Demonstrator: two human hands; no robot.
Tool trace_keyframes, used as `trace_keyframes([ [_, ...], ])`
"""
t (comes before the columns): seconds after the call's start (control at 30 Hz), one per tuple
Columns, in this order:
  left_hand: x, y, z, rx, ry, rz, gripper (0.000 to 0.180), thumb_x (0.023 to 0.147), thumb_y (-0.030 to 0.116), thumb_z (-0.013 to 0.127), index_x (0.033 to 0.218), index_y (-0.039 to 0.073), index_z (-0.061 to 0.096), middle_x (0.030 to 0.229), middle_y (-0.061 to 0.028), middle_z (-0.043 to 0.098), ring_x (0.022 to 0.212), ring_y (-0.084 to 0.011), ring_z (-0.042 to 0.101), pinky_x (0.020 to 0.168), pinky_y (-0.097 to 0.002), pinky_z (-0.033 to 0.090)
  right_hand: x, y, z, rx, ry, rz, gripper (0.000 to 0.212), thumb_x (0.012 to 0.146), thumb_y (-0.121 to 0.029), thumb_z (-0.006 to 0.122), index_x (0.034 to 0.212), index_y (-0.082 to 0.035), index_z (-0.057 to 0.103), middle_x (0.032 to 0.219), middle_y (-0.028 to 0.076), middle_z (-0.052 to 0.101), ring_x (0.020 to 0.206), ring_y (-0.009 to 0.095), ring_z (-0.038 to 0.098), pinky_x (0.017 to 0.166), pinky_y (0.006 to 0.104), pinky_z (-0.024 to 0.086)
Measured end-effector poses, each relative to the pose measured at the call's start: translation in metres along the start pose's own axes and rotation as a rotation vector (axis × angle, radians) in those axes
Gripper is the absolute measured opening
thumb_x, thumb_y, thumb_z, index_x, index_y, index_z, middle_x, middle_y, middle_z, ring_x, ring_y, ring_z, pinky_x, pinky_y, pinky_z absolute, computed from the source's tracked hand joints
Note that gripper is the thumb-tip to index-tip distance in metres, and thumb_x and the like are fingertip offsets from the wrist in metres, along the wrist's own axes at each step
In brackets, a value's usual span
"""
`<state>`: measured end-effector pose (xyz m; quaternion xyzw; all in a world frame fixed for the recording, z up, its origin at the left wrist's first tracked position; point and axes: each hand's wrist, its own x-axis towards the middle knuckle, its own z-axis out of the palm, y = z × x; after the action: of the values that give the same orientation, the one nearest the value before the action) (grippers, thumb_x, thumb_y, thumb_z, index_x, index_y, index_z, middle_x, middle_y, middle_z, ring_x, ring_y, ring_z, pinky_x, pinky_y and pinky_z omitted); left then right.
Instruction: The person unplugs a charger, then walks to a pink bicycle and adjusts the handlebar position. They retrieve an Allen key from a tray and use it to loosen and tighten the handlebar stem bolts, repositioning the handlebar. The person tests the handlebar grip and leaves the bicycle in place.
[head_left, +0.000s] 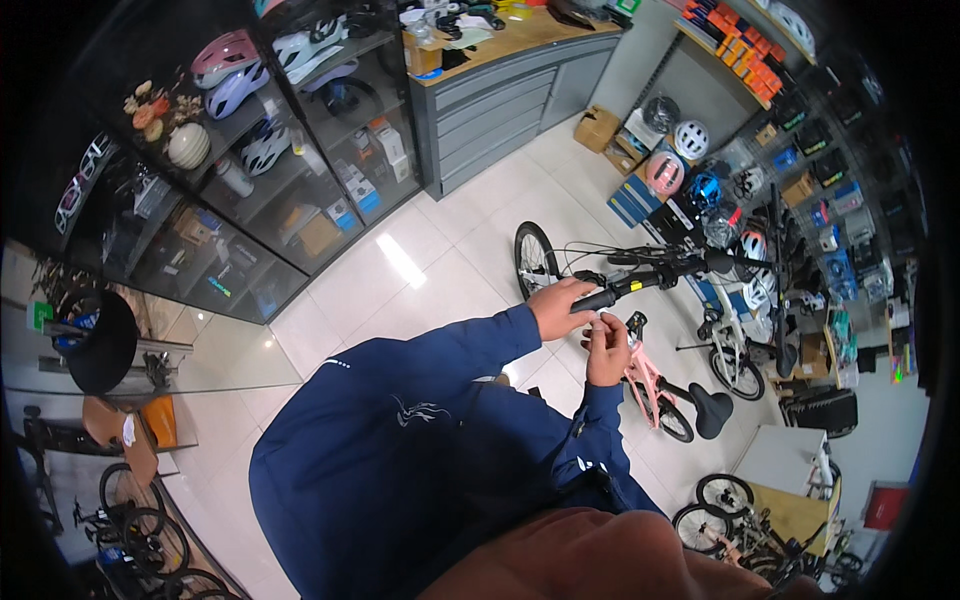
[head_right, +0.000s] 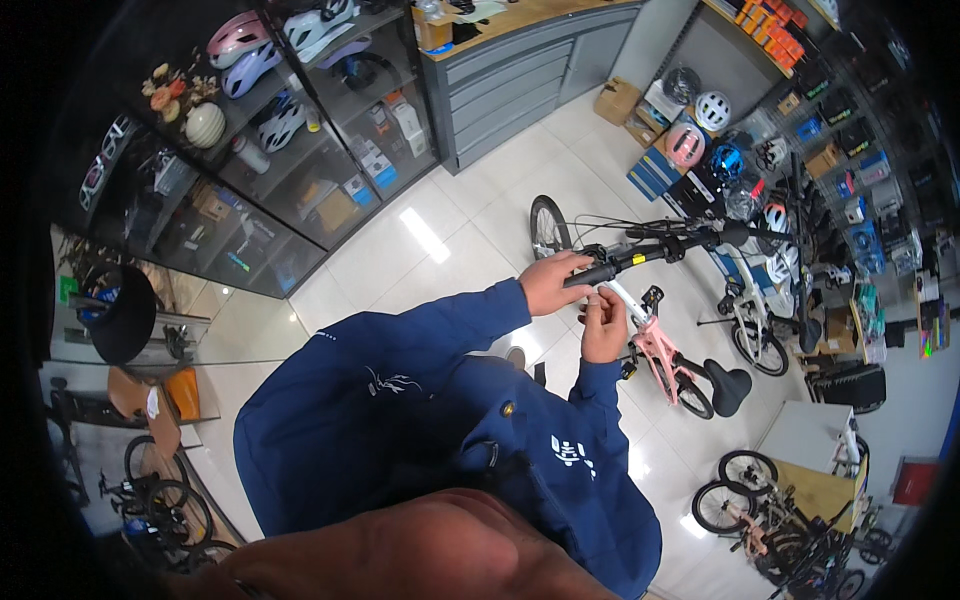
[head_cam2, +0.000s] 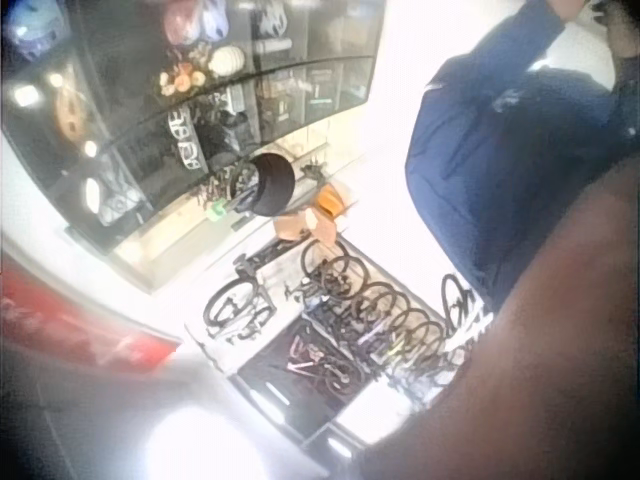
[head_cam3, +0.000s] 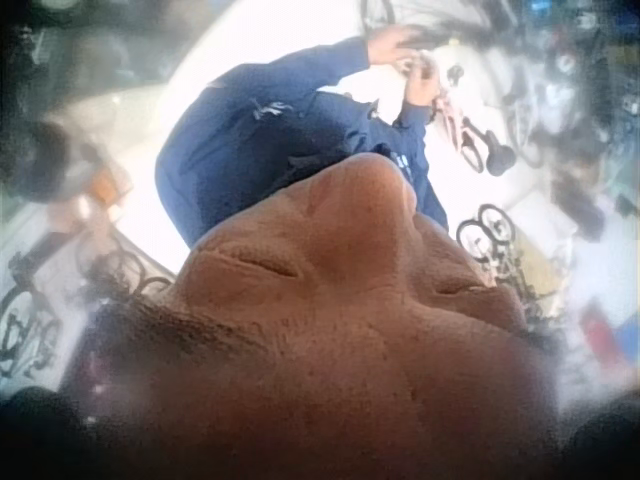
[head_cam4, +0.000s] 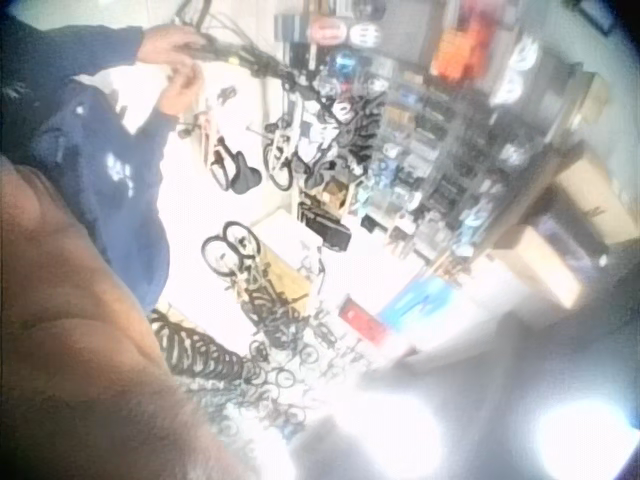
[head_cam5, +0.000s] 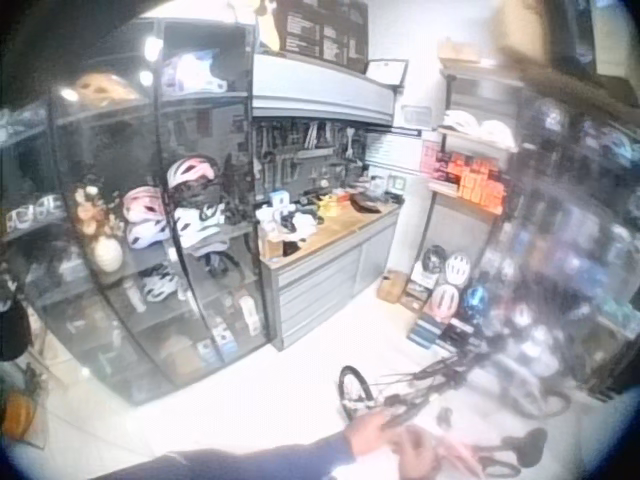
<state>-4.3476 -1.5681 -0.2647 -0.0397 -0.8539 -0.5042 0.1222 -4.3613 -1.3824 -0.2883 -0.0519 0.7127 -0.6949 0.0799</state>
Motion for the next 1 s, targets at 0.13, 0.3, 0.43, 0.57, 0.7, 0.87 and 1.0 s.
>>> trace_keyframes([
  [0.13,-0.042,-0.037,-0.027,-0.142,0.258,-0.040,0.026,0.098,0.022,0.072,0.111,0.001,0.071,0.106,-0.0156,0.068,0.085,-0.0262,0.069,0.077,-0.0370,0.057,0.003,-0.027,0.013,0.058,-0.085,-0.152,0.023,0.110,-0.014,0.053,0.126,0.000,0.062,0.093,0.004,0.066,0.070,0.007,0.059,0.060,0.0228,0.049],
  [0.3,-0.141,-0.093,-0.068,-0.432,0.529,-0.672,0.045,0.108,0.032,0.060,0.077,-0.001,0.063,0.072,-0.0059,0.062,0.060,-0.0145,0.062,0.054,-0.0303,0.049,-0.006,-0.064,0.037,0.045,-0.528,-0.033,0.025,0.111,-0.017,0.055,0.113,0.003,0.070,0.073,0.004,0.064,0.049,0.007,0.051,0.046,0.0223,0.039],
  [0.43,-0.217,-0.090,-0.065,-0.510,0.853,-0.814,0.045,0.108,0.034,0.057,0.076,0.003,0.060,0.061,-0.0021,0.054,0.052,-0.0116,0.054,0.048,-0.0284,0.044,-0.008,-0.065,0.058,-0.031,-0.843,0.062,0.039,0.112,-0.030,0.055,0.091,0.001,0.065,0.055,0.002,0.053,0.042,0.009,0.046,0.041,0.0239,0.037],
  [0.57,-0.286,-0.057,-0.026,-0.484,1.240,-0.864,0.040,0.106,0.035,0.062,0.076,0.008,0.058,0.058,0.0013,0.050,0.050,-0.0083,0.048,0.047,-0.0277,0.041,-0.014,-0.034,0.089,0.015,-1.110,0.204,0.041,0.111,-0.035,0.054,0.088,-0.003,0.062,0.060,0.000,0.053,0.048,0.007,0.047,0.047,0.0233,0.038],
  [0.7,-0.370,-0.018,0.021,-0.457,1.461,-0.956,0.040,0.100,0.028,0.070,0.069,0.011,0.053,0.059,0.0053,0.047,0.056,-0.0058,0.043,0.050,-0.0281,0.036,-0.050,0.006,0.135,-0.015,-1.265,0.277,0.035,0.111,-0.035,0.055,0.093,-0.005,0.061,0.069,-0.001,0.056,0.058,0.006,0.049,0.053,0.0230,0.040],
  [0.87,-0.460,0.013,0.061,-0.252,1.794,-0.937,0.047,0.096,0.024,0.073,0.064,0.012,0.043,0.060,0.0071,0.040,0.058,-0.0063,0.033,0.052,-0.0310,0.032,-0.121,0.031,0.187,-0.069,-1.481,0.178,0.034,0.110,-0.030,0.054,0.086,-0.006,0.058,0.069,0.001,0.054,0.059,0.008,0.049,0.053,0.0245,0.041],
  [1.0,-0.543,0.040,0.071,-0.107,1.973,-0.949,0.046,0.096,0.024,0.074,0.066,0.010,0.042,0.061,0.0051,0.040,0.060,-0.0079,0.034,0.054,-0.0319,0.034,-0.218,0.034,0.228,-0.151,-1.722,0.212,0.040,0.112,-0.033,0.049,0.080,-0.010,0.050,0.062,0.000,0.046,0.050,0.010,0.044,0.046,0.0258,0.036],
])
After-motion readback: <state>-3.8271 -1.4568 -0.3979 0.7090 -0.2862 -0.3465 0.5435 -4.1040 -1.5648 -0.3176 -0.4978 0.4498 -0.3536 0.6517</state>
